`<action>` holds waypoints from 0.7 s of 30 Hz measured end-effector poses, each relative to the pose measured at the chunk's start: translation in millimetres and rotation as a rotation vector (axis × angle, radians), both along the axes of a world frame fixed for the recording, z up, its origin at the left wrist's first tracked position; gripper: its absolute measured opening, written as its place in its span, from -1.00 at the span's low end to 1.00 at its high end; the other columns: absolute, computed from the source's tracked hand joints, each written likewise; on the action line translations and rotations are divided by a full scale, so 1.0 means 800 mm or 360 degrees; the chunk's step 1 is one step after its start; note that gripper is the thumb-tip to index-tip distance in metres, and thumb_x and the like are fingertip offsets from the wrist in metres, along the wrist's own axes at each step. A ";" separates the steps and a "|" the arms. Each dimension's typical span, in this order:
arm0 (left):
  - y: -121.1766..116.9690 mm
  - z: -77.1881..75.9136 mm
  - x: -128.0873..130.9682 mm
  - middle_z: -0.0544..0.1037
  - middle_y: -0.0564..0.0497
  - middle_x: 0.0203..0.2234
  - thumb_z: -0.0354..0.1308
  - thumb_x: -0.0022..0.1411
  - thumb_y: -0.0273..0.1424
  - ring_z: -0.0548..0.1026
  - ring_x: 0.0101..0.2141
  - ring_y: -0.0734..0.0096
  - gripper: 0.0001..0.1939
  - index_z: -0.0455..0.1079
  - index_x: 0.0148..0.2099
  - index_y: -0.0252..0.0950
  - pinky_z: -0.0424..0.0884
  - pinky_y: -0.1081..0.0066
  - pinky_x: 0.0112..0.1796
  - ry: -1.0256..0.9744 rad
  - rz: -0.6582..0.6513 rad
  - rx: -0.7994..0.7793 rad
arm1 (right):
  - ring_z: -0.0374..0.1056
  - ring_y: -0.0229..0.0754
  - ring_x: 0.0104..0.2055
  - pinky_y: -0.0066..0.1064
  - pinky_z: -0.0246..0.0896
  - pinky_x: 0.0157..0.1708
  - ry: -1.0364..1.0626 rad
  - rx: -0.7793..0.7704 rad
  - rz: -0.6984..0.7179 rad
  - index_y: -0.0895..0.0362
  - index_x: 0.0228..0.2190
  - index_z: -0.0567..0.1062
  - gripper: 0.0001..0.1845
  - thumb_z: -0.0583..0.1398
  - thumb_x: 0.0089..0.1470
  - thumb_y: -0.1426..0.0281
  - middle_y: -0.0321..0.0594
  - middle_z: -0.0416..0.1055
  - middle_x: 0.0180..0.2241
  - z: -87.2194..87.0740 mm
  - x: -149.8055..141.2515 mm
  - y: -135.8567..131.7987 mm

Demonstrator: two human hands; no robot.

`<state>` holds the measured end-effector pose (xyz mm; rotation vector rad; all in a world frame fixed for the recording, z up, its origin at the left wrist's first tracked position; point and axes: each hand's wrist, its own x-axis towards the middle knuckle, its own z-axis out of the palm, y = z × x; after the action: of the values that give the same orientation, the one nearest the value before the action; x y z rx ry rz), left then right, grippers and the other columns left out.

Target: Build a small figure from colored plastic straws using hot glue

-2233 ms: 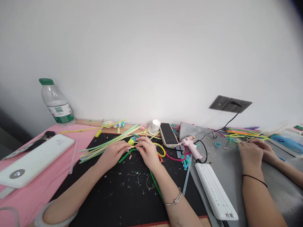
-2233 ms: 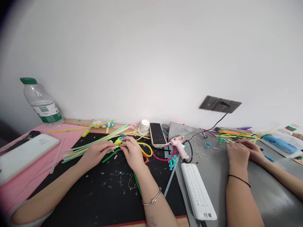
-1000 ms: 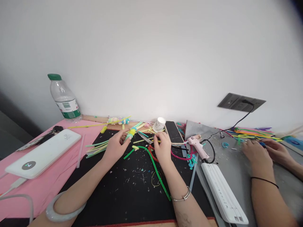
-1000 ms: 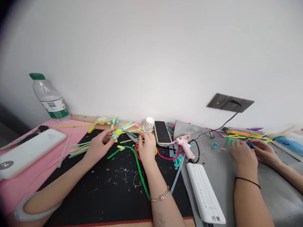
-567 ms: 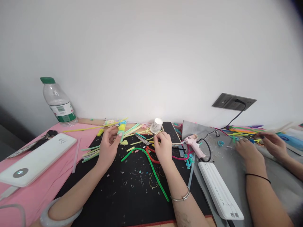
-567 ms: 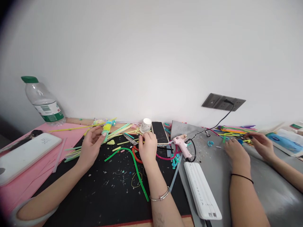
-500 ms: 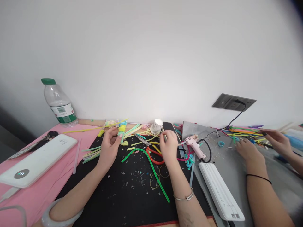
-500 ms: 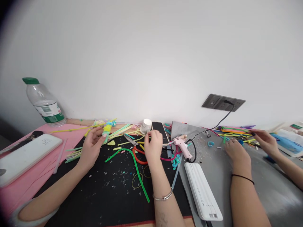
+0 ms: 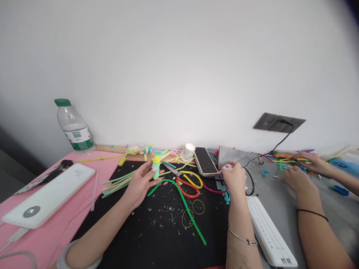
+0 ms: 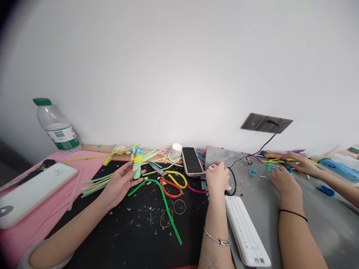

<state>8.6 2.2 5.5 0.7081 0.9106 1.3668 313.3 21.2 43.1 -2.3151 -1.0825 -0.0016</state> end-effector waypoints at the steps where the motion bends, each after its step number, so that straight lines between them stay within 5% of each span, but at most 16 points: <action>1: -0.001 0.000 0.000 0.43 -0.01 -0.06 0.32 0.05 -0.42 0.54 -0.22 0.38 -0.60 0.40 -0.03 -0.19 0.57 0.37 -0.28 -0.0029 -0.0017 -0.0019 | 0.29 0.20 0.00 -0.09 0.19 -0.10 0.0005 -0.0112 -0.0069 0.15 -0.06 0.40 -0.54 0.16 -0.07 0.37 0.11 0.34 -0.03 0.002 0.004 -0.002; 8: 0.001 -0.003 -0.001 0.48 0.02 -0.15 0.34 0.04 -0.39 0.49 -0.28 0.50 -0.61 0.45 -0.04 -0.19 0.56 0.49 -0.30 -0.0022 -0.0089 0.0017 | 0.34 0.17 0.04 -0.15 0.24 -0.07 0.0023 -0.0401 -0.0185 0.17 0.09 0.28 -0.33 0.22 -0.10 0.36 0.18 0.34 0.01 -0.002 0.026 -0.009; 14: 0.000 -0.001 0.001 0.37 0.00 0.07 0.31 0.06 -0.44 0.49 -0.16 0.44 -0.62 0.42 -0.03 -0.16 0.56 0.43 -0.23 0.0006 -0.0158 0.0038 | 0.37 0.25 -0.01 -0.09 0.24 -0.11 0.0063 -0.0368 -0.0192 0.24 0.05 0.32 -0.33 0.23 -0.16 0.37 0.25 0.43 -0.09 -0.022 0.048 -0.003; 21: -0.002 0.005 0.003 0.44 0.04 -0.11 0.23 0.11 -0.52 0.51 -0.27 0.48 -0.69 0.41 -0.07 -0.17 0.57 0.42 -0.27 -0.0046 -0.0163 -0.0013 | 0.35 0.32 -0.02 -0.01 0.20 -0.14 0.0145 -0.0181 -0.0225 0.19 0.00 0.42 -0.37 0.21 -0.20 0.36 0.24 0.44 -0.10 -0.024 0.043 -0.006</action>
<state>11.1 0.6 9.5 0.7176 0.8457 1.2790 347.7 16.5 23.6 -2.4635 -0.8934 0.1126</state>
